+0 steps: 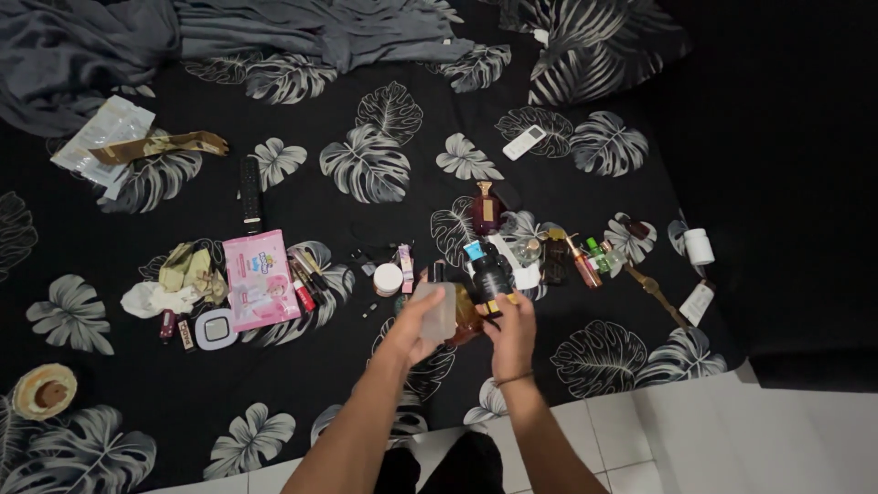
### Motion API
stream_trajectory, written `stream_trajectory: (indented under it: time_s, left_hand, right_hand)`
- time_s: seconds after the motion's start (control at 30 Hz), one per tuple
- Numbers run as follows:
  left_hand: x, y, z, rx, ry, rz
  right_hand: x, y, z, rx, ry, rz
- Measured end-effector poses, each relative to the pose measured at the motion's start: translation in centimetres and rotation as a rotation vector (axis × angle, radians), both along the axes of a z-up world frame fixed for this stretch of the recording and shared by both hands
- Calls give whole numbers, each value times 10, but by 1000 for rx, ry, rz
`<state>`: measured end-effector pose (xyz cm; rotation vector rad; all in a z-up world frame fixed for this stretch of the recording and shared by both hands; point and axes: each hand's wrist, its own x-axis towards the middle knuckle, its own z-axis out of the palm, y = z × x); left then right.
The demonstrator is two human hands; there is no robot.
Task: Organize various skincare and perfume bottles on a white vanity shelf after gathering them from a bed.
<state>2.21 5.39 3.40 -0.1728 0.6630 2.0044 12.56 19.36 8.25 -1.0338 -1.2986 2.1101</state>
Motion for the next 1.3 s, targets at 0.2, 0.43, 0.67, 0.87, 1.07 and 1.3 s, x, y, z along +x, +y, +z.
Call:
stream_trajectory:
  time_s: [0.2, 0.43, 0.67, 0.87, 1.07, 1.3]
  left_hand:
    - [10, 10, 51, -60, 45, 90]
    - [15, 28, 9, 121, 50, 121]
    - [24, 54, -14, 188, -54, 268]
    - [37, 75, 28, 270, -154, 425]
    - [51, 77, 32, 466, -110, 314]
    - [60, 69, 33, 446, -96, 310]
  right_hand:
    - [0, 16, 2, -225, 55, -17]
    - [1, 41, -4, -244, 166, 67]
    - [-3, 68, -17, -144, 74, 105]
    - [-3, 81, 3, 106, 44, 254]
    - [1, 95, -15, 323, 65, 359]
    - [4, 100, -50, 494, 47, 440]
